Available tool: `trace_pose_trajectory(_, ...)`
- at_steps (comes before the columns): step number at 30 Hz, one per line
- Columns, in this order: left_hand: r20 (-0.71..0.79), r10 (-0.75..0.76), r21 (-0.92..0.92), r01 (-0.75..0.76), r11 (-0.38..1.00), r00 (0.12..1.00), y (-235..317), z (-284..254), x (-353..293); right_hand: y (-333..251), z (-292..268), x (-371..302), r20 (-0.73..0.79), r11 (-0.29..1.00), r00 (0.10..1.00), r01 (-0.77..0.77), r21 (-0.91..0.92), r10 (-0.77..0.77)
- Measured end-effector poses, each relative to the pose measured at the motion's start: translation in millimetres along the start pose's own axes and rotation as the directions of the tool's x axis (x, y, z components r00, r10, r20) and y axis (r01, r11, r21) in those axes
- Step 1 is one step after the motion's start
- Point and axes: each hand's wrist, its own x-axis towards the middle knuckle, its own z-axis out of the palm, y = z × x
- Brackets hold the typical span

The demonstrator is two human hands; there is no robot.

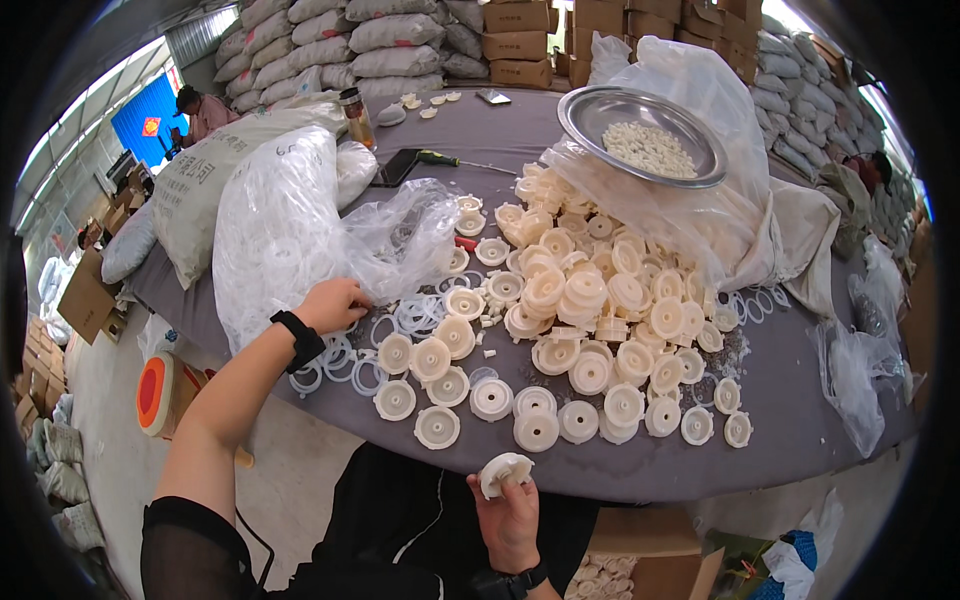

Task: Manually assemble white plastic circular components by inserting a smaller part into a larger ring structure.

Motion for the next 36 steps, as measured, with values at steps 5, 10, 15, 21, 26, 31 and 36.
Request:
trace_pose_trajectory(5,0.051,-0.101,0.005,0.101,0.995,0.994,5.8,-0.4,1.5,-2.8,-4.4,-2.2,-0.001,0.999,1.000,0.031,0.009,-0.031)
trace_pose_trajectory(10,-0.020,-0.095,0.115,0.097,0.989,0.995,5.8,3.2,0.8,-4.5,-5.2,-0.3,-0.008,1.000,1.000,0.026,-0.018,-0.026)
trace_pose_trajectory(15,-0.088,-0.045,0.135,0.057,0.989,0.995,5.4,7.3,3.5,-4.2,-4.1,5.8,-0.036,1.000,0.999,0.014,-0.026,-0.015)
trace_pose_trajectory(21,-0.081,-0.048,0.171,0.061,0.983,0.996,2.2,0.1,-5.5,8.0,-7.4,4.7,-0.033,0.999,0.999,0.034,-0.026,-0.035)
trace_pose_trajectory(26,-0.096,-0.004,0.199,0.023,0.980,0.995,5.2,31.1,12.5,-0.5,-4.3,-3.6,0.044,0.994,0.999,0.025,-0.110,-0.021)
trace_pose_trajectory(31,-0.289,0.028,0.070,-0.008,0.998,0.957,27.3,-7.5,-20.3,-2.6,-0.4,-1.3,0.163,0.992,0.986,0.065,-0.112,-0.046)
trace_pose_trajectory(36,-0.281,0.034,-0.744,-0.240,0.623,0.959,120.9,-27.3,-64.0,-0.7,15.5,4.3,0.150,0.845,0.983,0.166,-0.508,-0.103)
